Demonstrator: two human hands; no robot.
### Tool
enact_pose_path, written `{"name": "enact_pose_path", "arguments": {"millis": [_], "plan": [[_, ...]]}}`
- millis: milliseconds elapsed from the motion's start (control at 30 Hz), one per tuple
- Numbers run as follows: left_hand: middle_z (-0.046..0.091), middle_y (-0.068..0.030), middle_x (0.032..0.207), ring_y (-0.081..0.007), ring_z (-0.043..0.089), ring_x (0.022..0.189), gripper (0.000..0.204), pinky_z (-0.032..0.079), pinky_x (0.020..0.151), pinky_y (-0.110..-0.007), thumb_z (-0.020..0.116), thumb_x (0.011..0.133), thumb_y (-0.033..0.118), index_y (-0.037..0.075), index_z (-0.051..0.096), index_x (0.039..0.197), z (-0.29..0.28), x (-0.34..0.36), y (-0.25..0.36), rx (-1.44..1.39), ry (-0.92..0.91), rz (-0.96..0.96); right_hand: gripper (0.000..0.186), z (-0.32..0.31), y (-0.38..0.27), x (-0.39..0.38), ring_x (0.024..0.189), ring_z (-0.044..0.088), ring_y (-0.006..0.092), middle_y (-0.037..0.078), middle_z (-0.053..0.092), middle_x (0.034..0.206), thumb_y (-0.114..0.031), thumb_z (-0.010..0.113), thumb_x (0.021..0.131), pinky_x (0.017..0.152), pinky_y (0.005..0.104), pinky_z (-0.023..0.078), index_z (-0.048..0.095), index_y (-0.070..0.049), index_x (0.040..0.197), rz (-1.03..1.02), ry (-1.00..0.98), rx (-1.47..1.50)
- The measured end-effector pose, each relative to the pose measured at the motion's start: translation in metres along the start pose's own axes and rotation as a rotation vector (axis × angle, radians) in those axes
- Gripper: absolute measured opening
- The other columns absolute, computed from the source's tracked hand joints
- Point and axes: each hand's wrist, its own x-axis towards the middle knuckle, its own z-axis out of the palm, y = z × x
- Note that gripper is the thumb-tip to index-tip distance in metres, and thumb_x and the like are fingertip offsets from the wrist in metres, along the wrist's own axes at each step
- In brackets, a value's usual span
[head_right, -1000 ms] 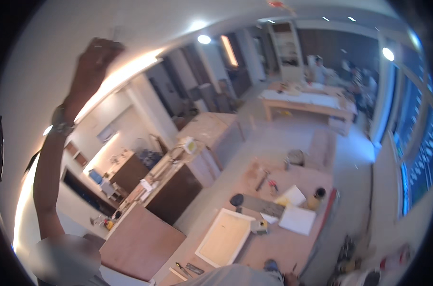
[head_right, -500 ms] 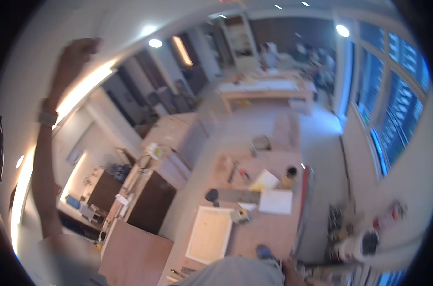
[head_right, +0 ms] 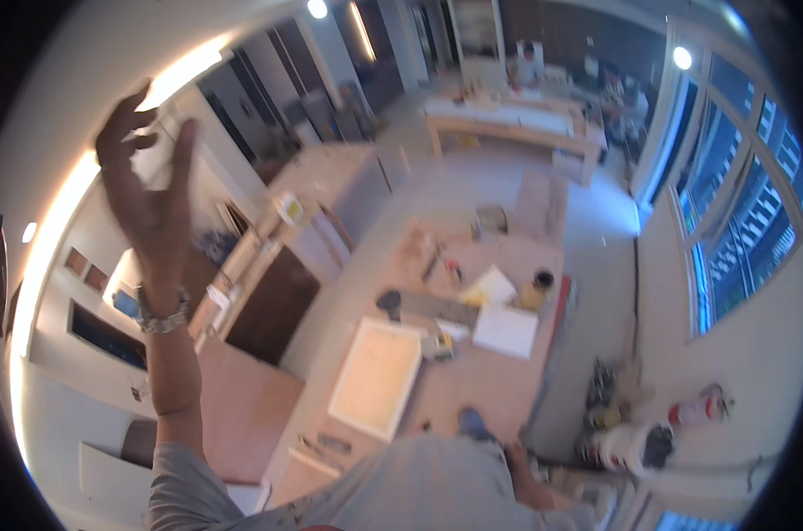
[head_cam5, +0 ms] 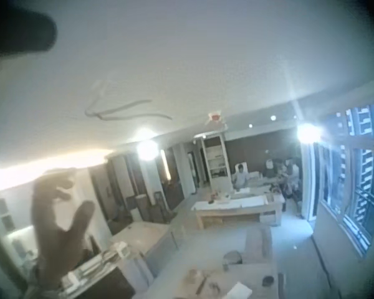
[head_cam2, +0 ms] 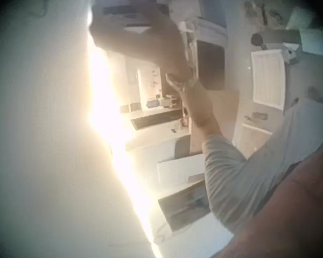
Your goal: The person prepares electrical wiring for a light fixture, using pliers to strip insulation from wires and then connecting the wires to a light socket assembly.
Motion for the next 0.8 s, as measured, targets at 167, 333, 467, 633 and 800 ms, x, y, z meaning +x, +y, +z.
{"name": "enact_pose_path", "arguments": {"millis": [167,333,467,633,800], "plan": [[0.064,-0.0154,0.134,-0.0214,0.067,0.103,0.042,0.053,0.090,-0.034,0.072,0.096,0.005,-0.004,0.058,0.135,-0.088,-0.041,0.028,-0.544,-0.484,-0.005,0.036,-0.006,0.000,0.007,0.119,0.064,0.0439,0.023,0.071,0.121,-0.032,0.048,0.101,0.095,0.0543,0.052,0.067,-0.014,0.126,0.151,-0.189,-0.486],[0.064,-0.0161,0.133,-0.0213,0.067,0.102,0.043,0.053,0.089,-0.034,0.072,0.096,0.005,-0.004,0.057,0.135,-0.113,-0.068,0.063,-0.939,-0.704,0.238,0.042,-0.019,-0.009,-0.012,0.114,0.066,0.0439,0.028,0.071,0.116,-0.036,0.053,0.097,0.094,0.0529,0.052,0.069,-0.004,0.117,0.267,-0.099,-0.437],[0.064,-0.0167,0.133,-0.0213,0.067,0.101,0.045,0.053,0.088,-0.033,0.072,0.096,0.004,-0.005,0.056,0.136,-0.115,-0.073,0.054,-1.012,-0.670,0.264,0.061,-0.023,0.063,0.022,0.119,0.064,0.0467,0.033,0.067,0.126,-0.048,0.061,0.093,0.101,0.0527,0.048,0.068,0.006,0.119,0.084,-0.207,-0.705],[0.064,-0.0174,0.132,-0.0212,0.067,0.100,0.046,0.053,0.086,-0.033,0.072,0.095,0.004,-0.005,0.055,0.137,-0.119,-0.089,0.068,-0.992,-0.679,0.291,0.053,-0.033,0.043,-0.031,0.122,0.064,0.0449,0.031,0.065,0.130,-0.045,0.054,0.099,0.103,0.0519,0.049,0.063,-0.005,0.133,0.013,-0.203,-0.623],[0.064,-0.0181,0.131,-0.0211,0.066,0.099,0.047,0.053,0.085,-0.032,0.072,0.095,0.004,-0.005,0.054,0.137,-0.110,-0.114,0.052,-1.027,-0.705,0.260,0.050,-0.043,0.010,-0.078,0.125,0.063,0.0434,0.029,0.064,0.133,-0.044,0.047,0.104,0.105,0.0509,0.050,0.061,-0.015,0.142,-0.109,-0.348,-0.916]]}}
